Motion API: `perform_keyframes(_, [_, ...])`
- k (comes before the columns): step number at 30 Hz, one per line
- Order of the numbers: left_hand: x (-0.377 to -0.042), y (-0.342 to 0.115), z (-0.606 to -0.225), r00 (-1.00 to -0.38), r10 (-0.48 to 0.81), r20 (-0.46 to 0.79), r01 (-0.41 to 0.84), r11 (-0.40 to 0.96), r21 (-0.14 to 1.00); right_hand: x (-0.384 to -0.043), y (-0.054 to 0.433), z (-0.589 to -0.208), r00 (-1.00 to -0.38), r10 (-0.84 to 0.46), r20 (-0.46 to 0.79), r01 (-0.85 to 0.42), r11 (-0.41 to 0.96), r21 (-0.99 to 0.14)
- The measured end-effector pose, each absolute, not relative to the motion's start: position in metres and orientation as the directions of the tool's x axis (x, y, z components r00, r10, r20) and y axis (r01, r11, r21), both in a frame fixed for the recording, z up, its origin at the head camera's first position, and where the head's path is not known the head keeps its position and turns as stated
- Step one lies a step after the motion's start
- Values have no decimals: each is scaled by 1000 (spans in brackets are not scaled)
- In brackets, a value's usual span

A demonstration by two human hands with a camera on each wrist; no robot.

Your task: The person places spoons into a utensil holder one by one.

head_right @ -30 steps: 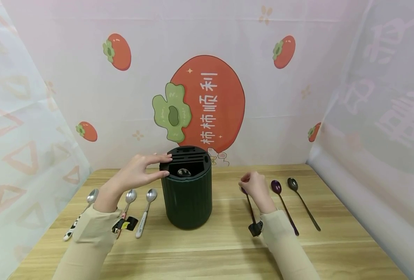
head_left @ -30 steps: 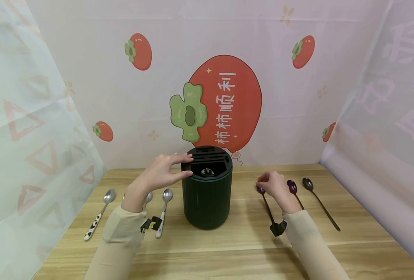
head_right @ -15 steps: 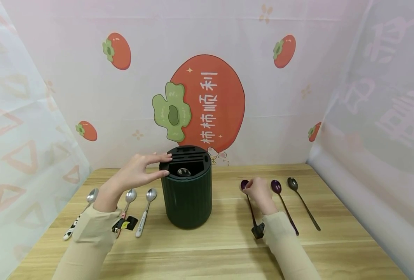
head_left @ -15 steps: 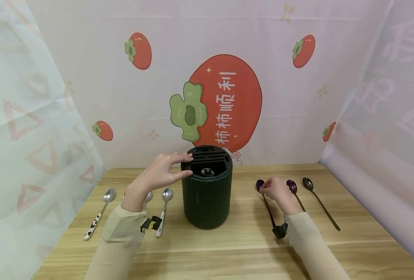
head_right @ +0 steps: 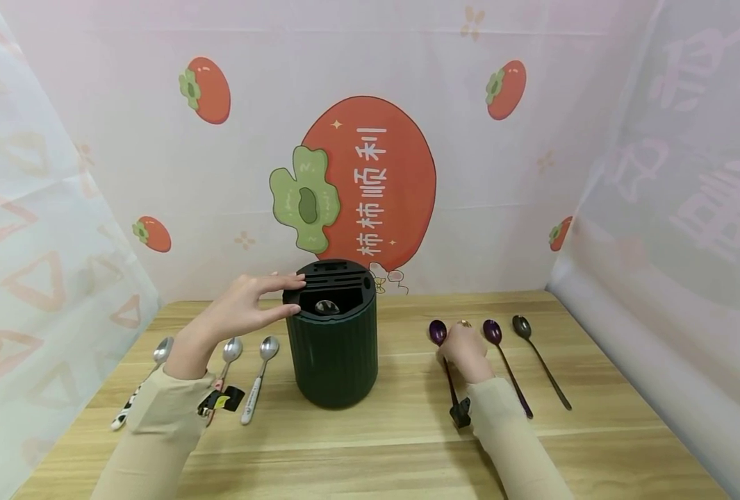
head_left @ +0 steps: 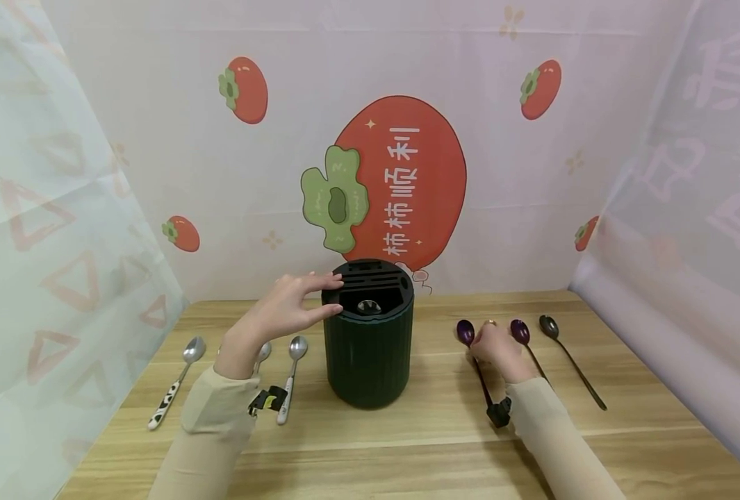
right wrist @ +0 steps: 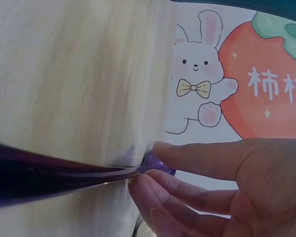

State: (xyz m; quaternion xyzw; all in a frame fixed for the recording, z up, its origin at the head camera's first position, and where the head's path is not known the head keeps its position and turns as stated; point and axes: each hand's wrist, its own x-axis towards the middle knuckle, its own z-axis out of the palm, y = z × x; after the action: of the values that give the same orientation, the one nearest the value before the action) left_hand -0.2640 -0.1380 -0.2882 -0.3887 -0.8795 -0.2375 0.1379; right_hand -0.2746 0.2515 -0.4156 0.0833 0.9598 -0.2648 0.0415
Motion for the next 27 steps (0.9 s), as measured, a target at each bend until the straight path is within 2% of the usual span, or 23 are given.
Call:
perform_keyframes(7, [-263, -138, -288, -660, 616, 430, 749, 586, 310, -279, 253, -418, -981, 159, -112, 191, 897, -398])
perform_keyframes(14, [-264, -138, -288, -651, 618, 441, 756, 580, 303, -281, 254, -418, -972, 164, -168, 221, 881, -418])
perform_keyframes(27, [-264, -139, -288, -648, 622, 439, 758, 578, 301, -287, 257, -418, -970, 120, -211, 203, 878, -433])
